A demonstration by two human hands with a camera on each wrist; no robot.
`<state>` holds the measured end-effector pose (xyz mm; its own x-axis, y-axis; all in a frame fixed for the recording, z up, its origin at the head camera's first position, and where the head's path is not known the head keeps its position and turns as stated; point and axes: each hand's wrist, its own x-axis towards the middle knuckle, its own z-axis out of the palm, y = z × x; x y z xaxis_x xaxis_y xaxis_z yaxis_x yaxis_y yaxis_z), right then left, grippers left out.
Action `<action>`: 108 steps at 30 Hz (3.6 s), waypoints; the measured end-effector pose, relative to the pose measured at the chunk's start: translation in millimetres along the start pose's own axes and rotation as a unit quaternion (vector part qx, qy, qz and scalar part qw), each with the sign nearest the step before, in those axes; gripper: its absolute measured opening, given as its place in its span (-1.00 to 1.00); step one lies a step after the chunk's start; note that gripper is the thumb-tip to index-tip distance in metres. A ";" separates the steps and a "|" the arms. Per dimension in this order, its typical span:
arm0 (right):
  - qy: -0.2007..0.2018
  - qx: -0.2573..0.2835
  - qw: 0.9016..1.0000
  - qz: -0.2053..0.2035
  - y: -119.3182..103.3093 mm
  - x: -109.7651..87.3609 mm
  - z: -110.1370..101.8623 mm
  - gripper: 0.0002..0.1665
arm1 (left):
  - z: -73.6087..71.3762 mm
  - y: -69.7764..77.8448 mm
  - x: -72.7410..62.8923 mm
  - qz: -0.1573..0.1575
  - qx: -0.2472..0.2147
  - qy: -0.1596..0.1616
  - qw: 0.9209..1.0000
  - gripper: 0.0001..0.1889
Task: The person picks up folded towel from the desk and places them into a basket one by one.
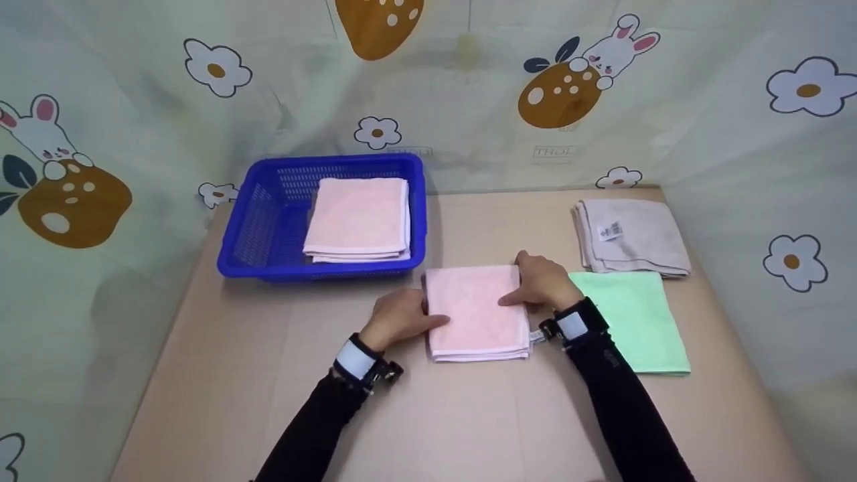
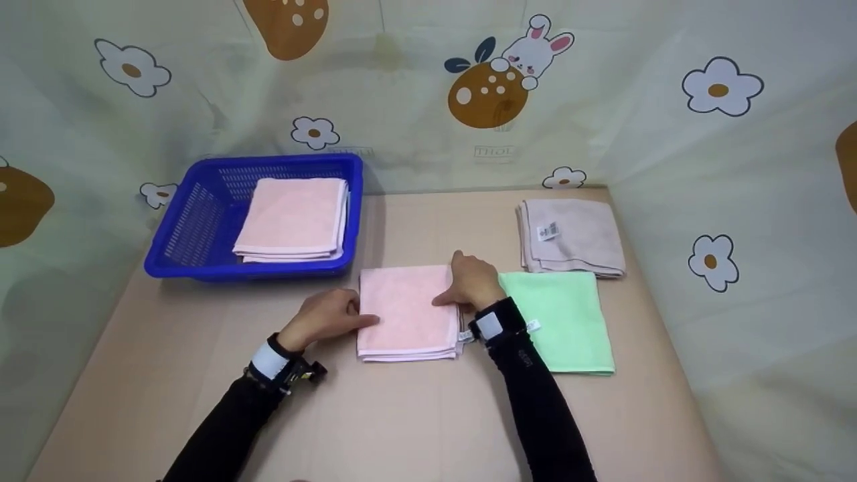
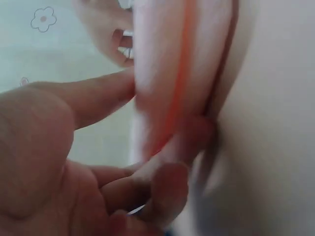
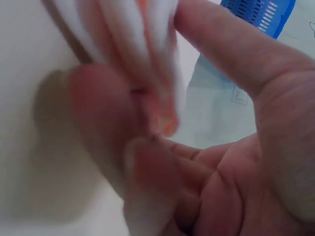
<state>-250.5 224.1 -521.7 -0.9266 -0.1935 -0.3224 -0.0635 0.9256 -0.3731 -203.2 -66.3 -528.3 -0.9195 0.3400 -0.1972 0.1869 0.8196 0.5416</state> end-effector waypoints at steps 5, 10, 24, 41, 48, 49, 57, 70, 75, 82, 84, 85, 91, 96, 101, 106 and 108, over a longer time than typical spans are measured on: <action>-0.017 0.002 1.000 -0.015 0.1 1.7 1.0 -0.03 | 10.5 -5.1 7.5 -0.020 -0.026 -0.018 0.999 -0.54; -0.006 0.014 0.999 -0.042 -0.4 1.5 2.1 -0.14 | 9.8 -6.7 7.5 -0.008 -0.031 -0.020 0.999 -0.56; -0.020 0.045 0.992 -0.116 2.8 -7.1 -10.6 -0.56 | 2.7 -3.3 2.7 0.065 -0.157 -0.051 0.984 -0.46; 0.051 0.216 0.946 -0.236 -5.8 -44.6 -59.6 -0.67 | -58.1 14.2 -30.5 0.180 -0.228 -0.025 0.956 -0.37; 0.074 0.216 0.945 -0.235 -10.2 -40.1 -56.0 -0.68 | -60.4 11.8 -29.4 0.177 -0.227 -0.016 0.957 -0.34; 0.075 0.218 0.945 -0.233 -10.5 -39.6 -55.6 -0.68 | -60.6 11.7 -29.4 0.178 -0.227 -0.015 0.957 -0.34; 0.122 0.272 0.926 -0.230 -29.3 -32.0 -45.4 -0.62 | -70.0 4.5 -28.1 0.148 -0.235 0.058 0.959 -0.61; 0.232 0.382 0.843 -0.300 -114.7 16.2 -47.1 -0.34 | -97.4 -37.6 -12.3 0.206 -0.290 0.351 0.866 -0.81; 0.245 0.407 0.823 -0.312 -148.9 51.2 -47.5 -0.69 | -108.5 -62.5 -8.9 0.184 -0.262 0.369 0.872 -0.55; 0.223 0.355 0.871 -0.258 -167.9 97.2 -22.0 -0.69 | -105.7 -89.0 2.2 0.114 -0.179 0.419 0.883 -0.56; 0.226 0.322 0.887 -0.244 -169.2 104.7 -12.9 -0.65 | -103.1 -93.7 8.1 0.098 -0.169 0.457 0.868 -0.66; 0.228 0.311 0.891 -0.240 -169.8 107.3 -9.2 -0.63 | -102.1 -95.8 10.4 0.092 -0.168 0.472 0.860 -0.71; 0.256 0.215 0.910 -0.247 -176.5 113.6 1.2 -0.48 | -99.6 -99.8 14.8 0.060 -0.129 0.475 0.869 -0.76; 0.201 0.137 0.943 -0.226 -182.1 112.7 0.1 -0.28 | -99.3 -95.4 13.9 0.003 -0.056 0.422 0.905 -0.71; 0.173 0.062 0.961 -0.207 -188.0 109.0 0.5 -0.23 | -99.5 -94.8 9.5 -0.054 0.033 0.376 0.924 -0.65; 0.171 -0.039 0.972 -0.156 -188.6 107.5 4.5 -0.29 | -98.8 -99.1 6.8 -0.082 0.060 0.334 0.937 -0.52; 0.161 -0.067 0.975 -0.138 -187.8 106.7 5.2 -0.29 | -98.6 -101.4 5.6 -0.087 0.071 0.325 0.939 -0.49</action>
<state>-335.5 28.0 -490.5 -0.9343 -0.3491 0.0721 -0.3548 0.8912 -0.2824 -261.4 -192.9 -503.8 -0.9487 -0.1190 0.2929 0.0171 0.9058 0.4233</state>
